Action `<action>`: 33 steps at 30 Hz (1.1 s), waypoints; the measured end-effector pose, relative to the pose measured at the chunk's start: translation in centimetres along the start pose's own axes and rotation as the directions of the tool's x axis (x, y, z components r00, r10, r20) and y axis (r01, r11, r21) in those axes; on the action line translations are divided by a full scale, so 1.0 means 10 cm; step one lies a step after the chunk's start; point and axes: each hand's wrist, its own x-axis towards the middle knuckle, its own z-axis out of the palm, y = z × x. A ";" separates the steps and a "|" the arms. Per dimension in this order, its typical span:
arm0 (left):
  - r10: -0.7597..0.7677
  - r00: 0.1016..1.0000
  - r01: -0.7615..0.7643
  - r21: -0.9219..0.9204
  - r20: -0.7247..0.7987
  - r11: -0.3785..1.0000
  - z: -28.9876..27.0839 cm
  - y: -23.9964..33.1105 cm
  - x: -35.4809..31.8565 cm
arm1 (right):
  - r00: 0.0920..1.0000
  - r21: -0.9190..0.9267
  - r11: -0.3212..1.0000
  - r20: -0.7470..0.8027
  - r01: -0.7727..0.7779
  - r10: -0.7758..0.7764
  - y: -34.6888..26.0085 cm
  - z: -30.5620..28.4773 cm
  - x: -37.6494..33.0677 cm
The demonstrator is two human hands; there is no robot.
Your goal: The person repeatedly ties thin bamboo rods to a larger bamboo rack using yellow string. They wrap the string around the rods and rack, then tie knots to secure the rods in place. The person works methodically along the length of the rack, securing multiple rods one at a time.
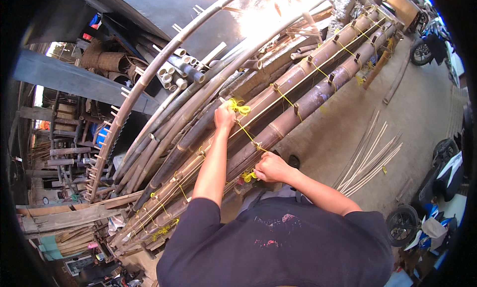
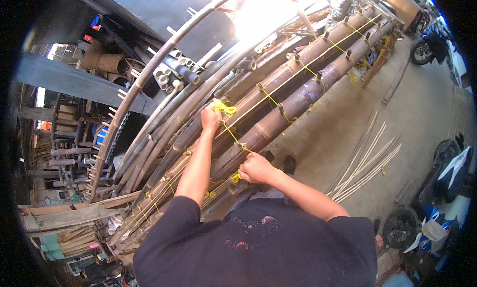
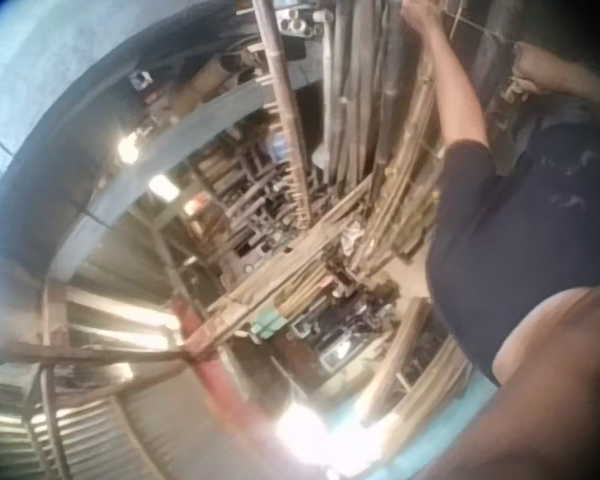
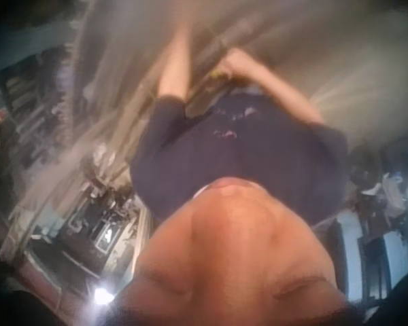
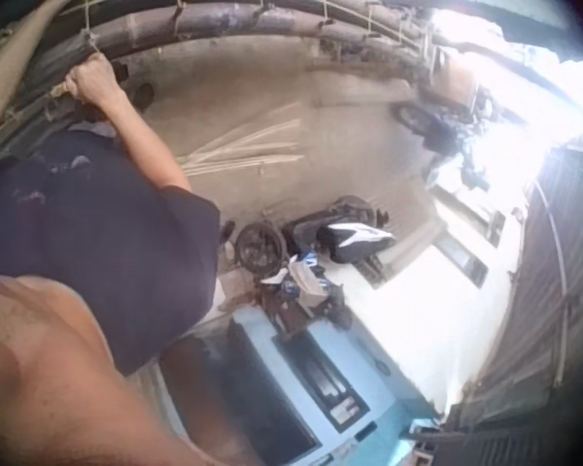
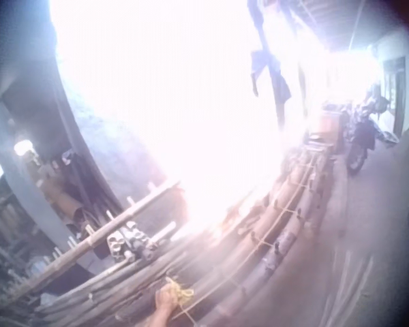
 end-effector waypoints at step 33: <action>-0.143 0.989 0.138 -0.133 -0.030 0.982 -1.12 -0.93 -1.80 | 0.952 0.342 0.928 0.304 -0.147 0.039 -1.28 0.39 0.92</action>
